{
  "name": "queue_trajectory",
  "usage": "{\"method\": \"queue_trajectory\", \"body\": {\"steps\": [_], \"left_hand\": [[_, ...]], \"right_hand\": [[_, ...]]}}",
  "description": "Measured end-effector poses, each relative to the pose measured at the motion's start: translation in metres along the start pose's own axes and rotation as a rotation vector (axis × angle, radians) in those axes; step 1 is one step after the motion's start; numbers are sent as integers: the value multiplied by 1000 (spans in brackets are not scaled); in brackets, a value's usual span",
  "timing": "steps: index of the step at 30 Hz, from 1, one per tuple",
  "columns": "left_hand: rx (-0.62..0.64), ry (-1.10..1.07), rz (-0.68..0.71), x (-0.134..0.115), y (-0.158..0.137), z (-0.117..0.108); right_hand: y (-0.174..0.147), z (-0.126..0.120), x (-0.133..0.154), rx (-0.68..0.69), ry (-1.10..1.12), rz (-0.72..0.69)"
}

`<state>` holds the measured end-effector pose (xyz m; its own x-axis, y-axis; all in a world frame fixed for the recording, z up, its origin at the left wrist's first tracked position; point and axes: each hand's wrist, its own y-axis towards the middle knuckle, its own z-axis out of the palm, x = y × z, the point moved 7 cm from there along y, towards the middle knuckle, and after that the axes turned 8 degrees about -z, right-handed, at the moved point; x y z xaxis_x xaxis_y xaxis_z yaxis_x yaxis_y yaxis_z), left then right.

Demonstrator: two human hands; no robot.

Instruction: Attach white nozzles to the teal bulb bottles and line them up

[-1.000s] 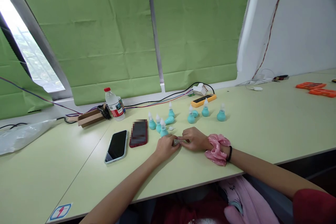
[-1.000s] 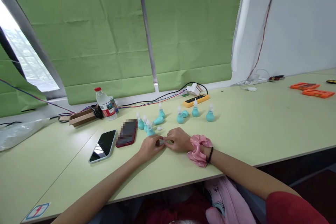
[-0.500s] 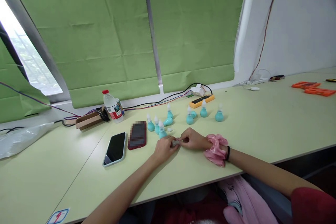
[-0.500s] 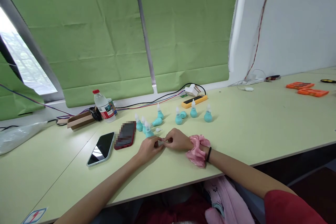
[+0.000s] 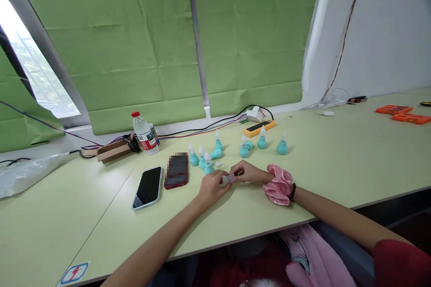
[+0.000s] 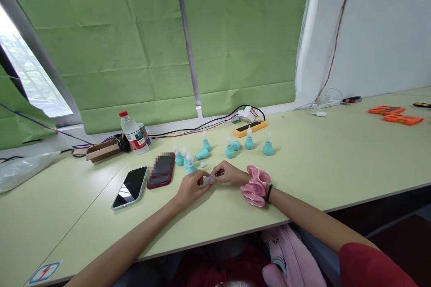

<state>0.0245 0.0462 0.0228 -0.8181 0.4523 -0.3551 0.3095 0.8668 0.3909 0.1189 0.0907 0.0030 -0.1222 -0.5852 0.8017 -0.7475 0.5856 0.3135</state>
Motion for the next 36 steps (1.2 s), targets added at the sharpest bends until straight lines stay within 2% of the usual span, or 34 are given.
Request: {"method": "queue_trajectory", "body": {"steps": [9,12,15,17,20,23,25,28,32,34,36], "left_hand": [[-1,39,51,-3,-1,2],[1,66,29,-4,-1,1],[38,89,-17,-2,0,3],[78,119,-54,0,0,5],[118,158,-97,3,1,7],[120,160,-83,4,1,7],[109,143,-54,2,1,7],[93,116,-28,2,1,7],[109,110,4,1,1,8],[111,107,13,1,1,9],[104,103,17,0,1,8]], "right_hand": [[-2,4,4,19,77,11],[-2,4,8,36,22,-6],[-1,-9,15,9,-90,-59],[-2,-28,15,-65,-191,-77],[-9,-68,6,-288,-446,-25],[-24,-108,-6,-590,-822,173],[-32,-121,-15,-678,-971,326],[-33,-123,-34,-593,-1018,471],[-27,-113,-53,-356,-1041,479],[-26,-110,-57,-304,-1056,483],[-26,-110,-58,-307,-1067,490]]}}
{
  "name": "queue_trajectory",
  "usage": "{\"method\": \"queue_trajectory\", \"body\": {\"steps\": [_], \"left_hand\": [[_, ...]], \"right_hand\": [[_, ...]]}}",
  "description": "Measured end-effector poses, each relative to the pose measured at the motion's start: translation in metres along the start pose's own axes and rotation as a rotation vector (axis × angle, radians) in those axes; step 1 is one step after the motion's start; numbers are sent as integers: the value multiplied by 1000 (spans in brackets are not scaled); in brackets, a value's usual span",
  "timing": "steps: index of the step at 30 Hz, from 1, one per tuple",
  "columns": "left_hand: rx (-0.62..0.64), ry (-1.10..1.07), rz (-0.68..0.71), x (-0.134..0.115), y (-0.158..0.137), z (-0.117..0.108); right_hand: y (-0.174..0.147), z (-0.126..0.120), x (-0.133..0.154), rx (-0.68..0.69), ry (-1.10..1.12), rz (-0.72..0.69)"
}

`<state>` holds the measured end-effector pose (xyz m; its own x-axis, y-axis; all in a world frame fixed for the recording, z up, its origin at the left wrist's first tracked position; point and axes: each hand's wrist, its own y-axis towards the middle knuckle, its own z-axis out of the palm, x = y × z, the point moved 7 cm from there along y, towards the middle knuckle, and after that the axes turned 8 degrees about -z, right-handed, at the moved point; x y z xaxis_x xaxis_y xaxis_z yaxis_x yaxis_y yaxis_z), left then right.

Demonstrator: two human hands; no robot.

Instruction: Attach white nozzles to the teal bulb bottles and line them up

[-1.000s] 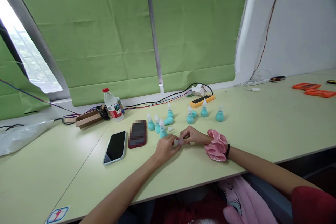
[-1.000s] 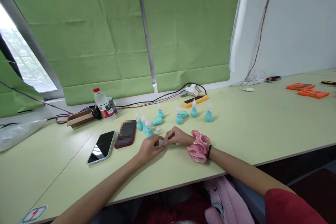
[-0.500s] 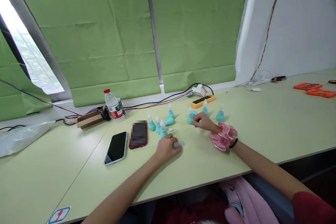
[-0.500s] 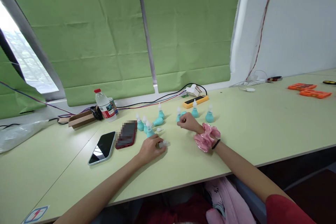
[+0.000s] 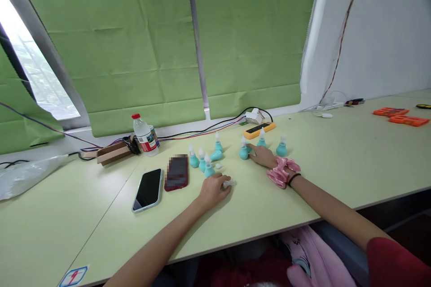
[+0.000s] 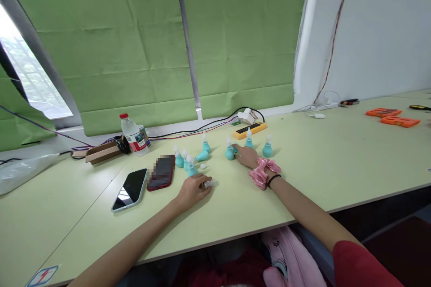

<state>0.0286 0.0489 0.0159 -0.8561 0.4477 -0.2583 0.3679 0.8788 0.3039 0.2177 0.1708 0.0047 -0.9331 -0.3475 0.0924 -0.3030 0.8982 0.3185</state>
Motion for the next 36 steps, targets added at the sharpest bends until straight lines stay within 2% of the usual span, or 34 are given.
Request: {"method": "queue_trajectory", "body": {"steps": [8,15,19,24,29,36], "left_hand": [[-6,3,-11,0,0,0],[-27,-13,10,0,0,0],[-31,-17,14,0,-1,-1],[-20,-16,11,-1,-1,-2],[-19,1,17,-2,-1,-2],[-5,24,15,-3,-1,-3]], "right_hand": [[-1,-11,-6,-33,-29,185],[-2,-9,-12,12,-2,231],[-2,-11,-15,-18,-21,285],[-2,-13,-9,-81,-26,215],[-2,-2,-8,5,-13,119],[-2,-12,-10,-92,-54,160]]}}
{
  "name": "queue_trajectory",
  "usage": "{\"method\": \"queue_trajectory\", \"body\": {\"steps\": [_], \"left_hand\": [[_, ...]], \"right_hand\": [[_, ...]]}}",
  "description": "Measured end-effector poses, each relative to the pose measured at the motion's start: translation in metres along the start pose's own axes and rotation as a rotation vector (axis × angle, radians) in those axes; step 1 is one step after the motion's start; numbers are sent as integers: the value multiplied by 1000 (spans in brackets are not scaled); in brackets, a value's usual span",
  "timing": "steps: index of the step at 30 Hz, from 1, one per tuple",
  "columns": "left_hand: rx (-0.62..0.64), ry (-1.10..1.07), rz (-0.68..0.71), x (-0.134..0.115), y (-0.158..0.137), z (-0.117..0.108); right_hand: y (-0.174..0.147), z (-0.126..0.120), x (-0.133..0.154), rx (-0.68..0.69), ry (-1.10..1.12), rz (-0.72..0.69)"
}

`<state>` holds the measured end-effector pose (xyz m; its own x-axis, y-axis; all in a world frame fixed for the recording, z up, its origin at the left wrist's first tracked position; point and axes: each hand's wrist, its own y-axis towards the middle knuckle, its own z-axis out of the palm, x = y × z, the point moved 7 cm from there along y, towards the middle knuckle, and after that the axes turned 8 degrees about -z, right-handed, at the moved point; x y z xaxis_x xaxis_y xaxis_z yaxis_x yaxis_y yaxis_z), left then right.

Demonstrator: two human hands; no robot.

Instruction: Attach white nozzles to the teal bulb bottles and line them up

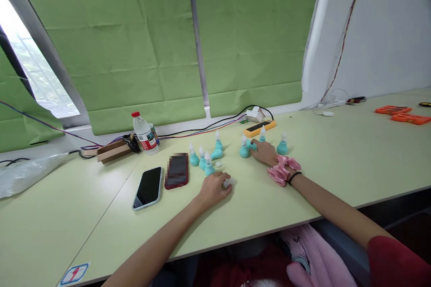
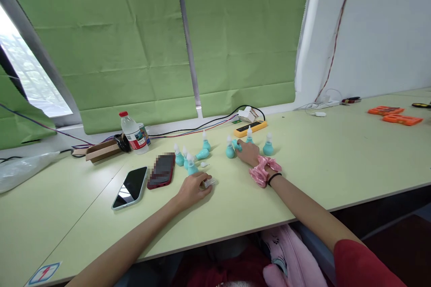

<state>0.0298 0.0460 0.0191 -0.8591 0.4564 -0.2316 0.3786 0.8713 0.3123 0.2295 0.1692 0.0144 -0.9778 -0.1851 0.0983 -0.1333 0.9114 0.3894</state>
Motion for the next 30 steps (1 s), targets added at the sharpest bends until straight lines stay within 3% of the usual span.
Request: {"method": "queue_trajectory", "body": {"steps": [4,9,12,20,24,26,30], "left_hand": [[4,2,1,-1,0,0],[7,4,4,-1,0,0],[16,10,0,-1,0,0],[22,-21,-52,2,0,0],[30,-34,-50,1,0,-1],[40,-15,-22,-1,-1,-1],[31,12,13,-2,-1,1]], "right_hand": [[-1,-10,4,-144,-29,-7],[-1,-10,4,-217,-32,-16],[0,-8,2,-195,-5,-24],[-2,-12,-6,-176,194,122],[-4,-15,-6,-123,181,133],[-7,-24,-4,-187,176,135],[-23,-56,13,-482,258,11]]}}
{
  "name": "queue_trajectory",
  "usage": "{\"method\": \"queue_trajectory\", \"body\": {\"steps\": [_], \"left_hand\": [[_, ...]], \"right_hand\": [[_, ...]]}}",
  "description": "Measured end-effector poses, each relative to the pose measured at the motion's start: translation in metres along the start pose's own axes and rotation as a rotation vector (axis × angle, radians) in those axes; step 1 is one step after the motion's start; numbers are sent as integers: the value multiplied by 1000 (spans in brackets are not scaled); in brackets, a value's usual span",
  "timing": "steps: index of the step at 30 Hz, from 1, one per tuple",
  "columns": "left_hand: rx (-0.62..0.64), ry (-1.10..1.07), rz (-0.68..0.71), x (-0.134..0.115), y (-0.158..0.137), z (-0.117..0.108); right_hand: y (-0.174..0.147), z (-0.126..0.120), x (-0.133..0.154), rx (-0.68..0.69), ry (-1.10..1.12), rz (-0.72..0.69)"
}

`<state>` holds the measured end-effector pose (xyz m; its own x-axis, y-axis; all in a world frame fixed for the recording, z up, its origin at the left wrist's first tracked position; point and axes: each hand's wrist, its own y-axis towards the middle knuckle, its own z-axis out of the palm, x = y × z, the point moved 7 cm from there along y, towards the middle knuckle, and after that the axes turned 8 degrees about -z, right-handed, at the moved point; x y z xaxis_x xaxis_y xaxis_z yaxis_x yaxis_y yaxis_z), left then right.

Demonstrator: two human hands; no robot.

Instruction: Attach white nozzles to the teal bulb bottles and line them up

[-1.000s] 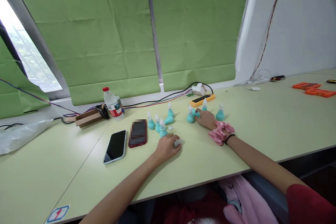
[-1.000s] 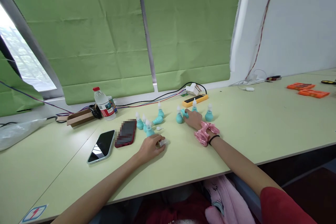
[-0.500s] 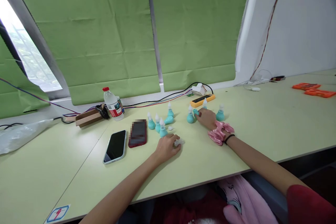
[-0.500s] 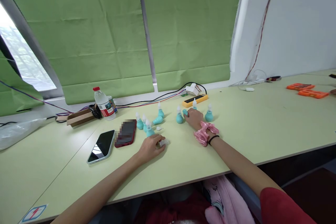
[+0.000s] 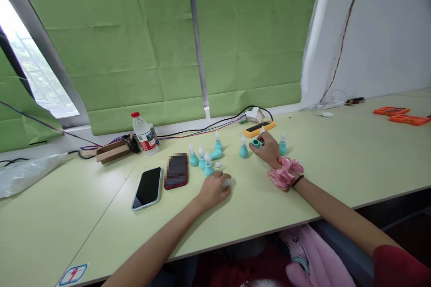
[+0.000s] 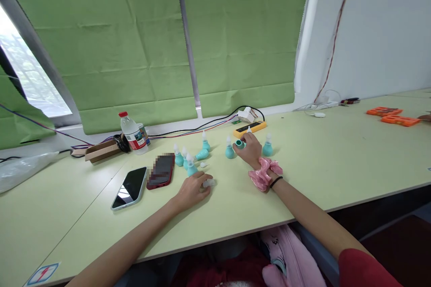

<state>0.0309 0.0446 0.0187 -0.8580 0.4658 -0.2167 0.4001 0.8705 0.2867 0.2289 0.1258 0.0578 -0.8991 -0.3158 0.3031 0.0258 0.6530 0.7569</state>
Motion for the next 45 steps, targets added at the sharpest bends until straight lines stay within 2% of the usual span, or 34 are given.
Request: {"method": "queue_trajectory", "body": {"steps": [3,9,12,16,21,26,30,34,39,42,45], "left_hand": [[-36,-20,-2,2,1,-1],[-221,-144,22,-2,-1,-22],[-277,-355,8,0,-3,-30],[-305,-727,-100,14,0,-31],[-207,-1151,-215,28,8,-20],[-27,-1342,-302,32,11,-4],[91,-1336,-342,33,11,6],[169,-1238,-290,30,12,11],[219,-1108,-211,31,14,9],[250,-1050,-198,32,13,9],[208,-993,-188,31,12,8]], "right_hand": [[-8,-13,26,-77,156,-150],[-36,2,77,149,366,-440],[-46,9,92,238,353,-542],[-54,17,99,310,302,-620],[-57,26,99,342,285,-629],[-62,27,103,342,302,-621],[-61,28,102,335,259,-573],[-63,31,103,377,181,-638],[-70,34,107,450,32,-724],[-72,35,109,500,-35,-703],[-72,33,111,535,-3,-644]]}}
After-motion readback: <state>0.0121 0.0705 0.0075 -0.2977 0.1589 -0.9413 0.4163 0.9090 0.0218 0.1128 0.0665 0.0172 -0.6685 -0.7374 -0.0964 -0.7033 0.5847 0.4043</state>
